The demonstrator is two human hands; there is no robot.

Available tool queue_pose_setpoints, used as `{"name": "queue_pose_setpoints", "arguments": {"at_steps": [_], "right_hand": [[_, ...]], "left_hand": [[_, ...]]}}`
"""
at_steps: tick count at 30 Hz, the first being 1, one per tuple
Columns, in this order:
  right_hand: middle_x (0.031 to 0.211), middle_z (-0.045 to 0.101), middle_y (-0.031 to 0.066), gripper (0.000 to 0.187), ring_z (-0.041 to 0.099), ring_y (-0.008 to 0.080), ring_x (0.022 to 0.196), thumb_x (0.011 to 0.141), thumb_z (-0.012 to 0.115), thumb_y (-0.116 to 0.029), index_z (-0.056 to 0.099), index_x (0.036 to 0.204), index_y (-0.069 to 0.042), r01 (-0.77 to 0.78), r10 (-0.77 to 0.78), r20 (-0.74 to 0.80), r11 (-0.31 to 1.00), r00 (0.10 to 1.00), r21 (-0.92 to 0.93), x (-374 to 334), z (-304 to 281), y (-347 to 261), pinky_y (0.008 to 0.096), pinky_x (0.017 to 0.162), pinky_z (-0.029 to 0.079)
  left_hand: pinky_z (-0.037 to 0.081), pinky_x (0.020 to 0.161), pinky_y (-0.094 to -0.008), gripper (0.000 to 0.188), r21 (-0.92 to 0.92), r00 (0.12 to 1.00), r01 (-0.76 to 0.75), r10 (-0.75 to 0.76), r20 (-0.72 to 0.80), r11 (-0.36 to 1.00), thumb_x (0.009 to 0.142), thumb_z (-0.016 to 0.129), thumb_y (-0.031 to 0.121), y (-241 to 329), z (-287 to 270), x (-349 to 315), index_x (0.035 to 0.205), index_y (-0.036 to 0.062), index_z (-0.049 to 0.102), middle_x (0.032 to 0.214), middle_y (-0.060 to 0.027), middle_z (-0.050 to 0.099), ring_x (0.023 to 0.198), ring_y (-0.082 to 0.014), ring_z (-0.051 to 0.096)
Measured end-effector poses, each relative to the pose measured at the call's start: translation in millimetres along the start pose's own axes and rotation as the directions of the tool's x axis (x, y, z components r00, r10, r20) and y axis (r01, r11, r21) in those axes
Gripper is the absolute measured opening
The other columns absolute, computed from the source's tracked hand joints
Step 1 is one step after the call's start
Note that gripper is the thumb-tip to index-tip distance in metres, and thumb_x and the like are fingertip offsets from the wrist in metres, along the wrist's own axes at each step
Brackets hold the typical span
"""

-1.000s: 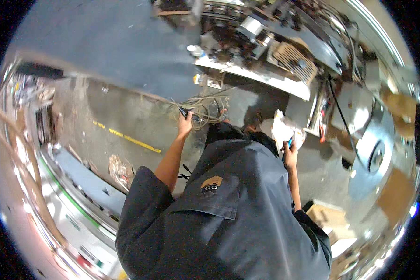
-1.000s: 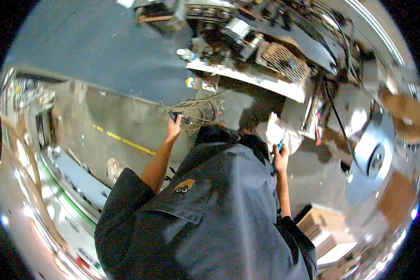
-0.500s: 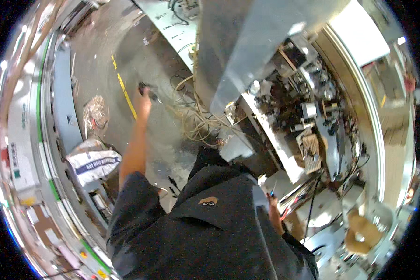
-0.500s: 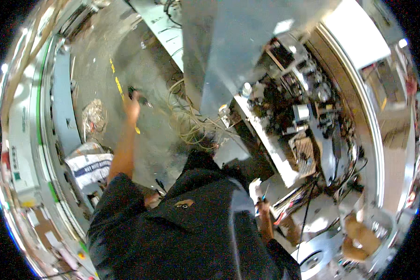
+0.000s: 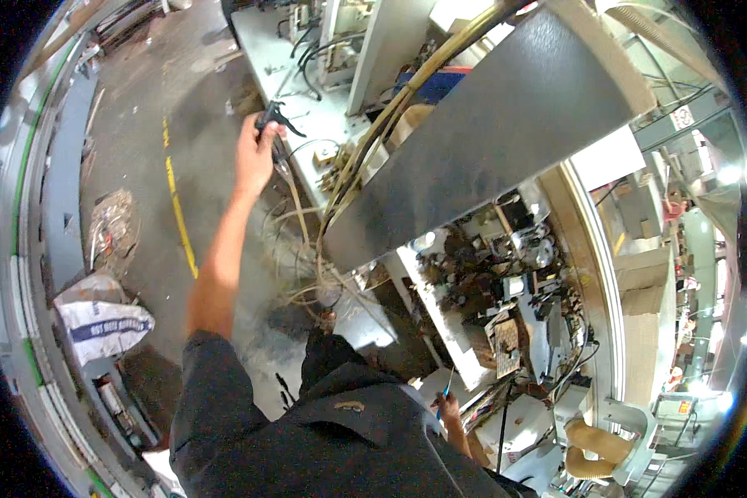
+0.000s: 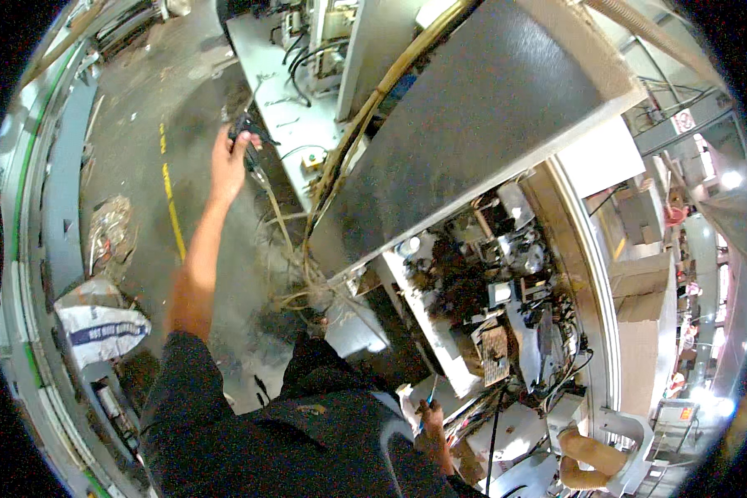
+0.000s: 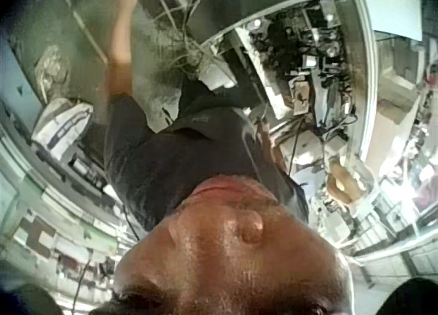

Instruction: The person manipulates internal components of an industrial machine, handling a translucent hose, using a blue utility knife to cut materials, and adjusting small mechanical parts by hand.

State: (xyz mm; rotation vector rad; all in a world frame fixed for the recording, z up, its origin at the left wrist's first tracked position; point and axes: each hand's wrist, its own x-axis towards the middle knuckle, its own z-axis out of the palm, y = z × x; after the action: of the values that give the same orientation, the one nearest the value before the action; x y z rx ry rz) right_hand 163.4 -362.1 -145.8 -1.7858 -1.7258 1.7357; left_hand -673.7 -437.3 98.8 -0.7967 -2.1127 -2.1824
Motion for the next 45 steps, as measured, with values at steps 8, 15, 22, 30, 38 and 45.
{"name": "queue_pose_setpoints", "arguments": {"at_steps": [8, 15, 22, 30, 38, 45], "right_hand": [[0.082, 0.069, 0.0072, 0.043, 0.067, 0.0161, 0.075, 0.1, 0.068, -0.041, 0.066, 0.107, 0.001, 0.107, -0.094, 0.068, 0.968, 0.993, -0.225, -32.2, 21.8, 13.9, 0.0306, 0.066, 0.053], [0.081, 0.068, 0.0063, 0.046, 0.065, 0.016, 0.071, 0.097, 0.069, -0.045, 0.067, 0.111, -0.001, -0.089, 0.07, -0.072, 0.945, 0.995, -0.315, -30.2, 40.6, 14.3, 0.0327, 0.063, 0.052], [0.079, 0.068, 0.0053, 0.049, 0.063, 0.0159, 0.066, 0.095, 0.071, -0.048, 0.068, 0.115, -0.003, -0.14, 0.101, -0.137, 0.937, 0.986, -0.319, -20.8, 54.4, 18.5, 0.0348, 0.06, 0.05], [0.078, 0.067, 0.0043, 0.054, 0.061, 0.0159, 0.062, 0.092, 0.072, -0.052, 0.068, 0.119, -0.005, -0.109, 0.03, -0.188, 0.899, 0.982, -0.424, -10.6, 60.4, 93.8, 0.0372, 0.056, 0.048], [0.091, 0.07, 0.0078, 0.052, 0.062, 0.019, 0.083, 0.088, 0.079, -0.051, 0.07, 0.107, -0.004, -0.168, 0.145, -0.164, 0.976, 0.976, -0.138, -27.3, 91.5, 58.6, 0.0374, 0.072, 0.049], [0.08, 0.072, 0.0129, 0.053, 0.065, 0.0207, 0.074, 0.094, 0.071, -0.051, 0.069, 0.093, 0.002, -0.198, 0.142, -0.355, 0.972, 0.924, -0.125, -45.2, 44.8, 143.4, 0.039, 0.065, 0.05]], "left_hand": [[0.056, 0.088, -0.0315, 0.033, -0.273, 0.986, -0.12, 0.147, 0.079, 0.954, 0.108, 0.059, 0.029, 77.7, 88.2, 55.8, 0.121, -0.0014, 0.055, 0.1, -0.0106, 0.073, 0.093, -0.0169, 0.072], [0.059, 0.082, -0.0324, 0.036, -0.474, 0.938, -0.275, 0.342, 0.058, 0.836, 0.108, 0.058, 0.033, 170.8, 127.8, 118.6, 0.118, -0.0019, 0.056, 0.095, -0.0107, 0.071, 0.086, -0.0167, 0.071], [0.06, 0.08, -0.0354, 0.026, -0.779, 0.943, -0.102, 0.31, 0.122, 0.618, 0.106, 0.062, 0.025, 243.5, 187.1, 234.4, 0.118, 0.0025, 0.061, 0.1, -0.0092, 0.071, 0.086, -0.02, 0.07], [0.059, 0.084, -0.0359, 0.031, -0.63, 0.805, 0.265, 0.193, 0.561, 0.73, 0.107, 0.05, 0.026, 244.4, 238.6, 314.0, 0.117, 0.0026, 0.068, 0.105, -0.0103, 0.073, 0.09, -0.0206, 0.07], [0.057, 0.087, -0.0377, 0.031, -0.783, 0.734, 0.277, 0.403, 0.547, 0.557, 0.109, 0.049, 0.028, 263.5, 241.8, 358.5, 0.123, 0.0057, 0.065, 0.11, -0.0059, 0.07, 0.098, -0.0197, 0.068], [0.045, 0.107, -0.0391, 0.033, -0.575, 0.737, 0.261, 0.225, 0.638, 0.775, 0.106, 0.058, 0.027, 228.0, 245.9, 296.3, 0.132, 0.0067, 0.062, 0.123, -0.0049, 0.068, 0.117, -0.0209, 0.06]]}}
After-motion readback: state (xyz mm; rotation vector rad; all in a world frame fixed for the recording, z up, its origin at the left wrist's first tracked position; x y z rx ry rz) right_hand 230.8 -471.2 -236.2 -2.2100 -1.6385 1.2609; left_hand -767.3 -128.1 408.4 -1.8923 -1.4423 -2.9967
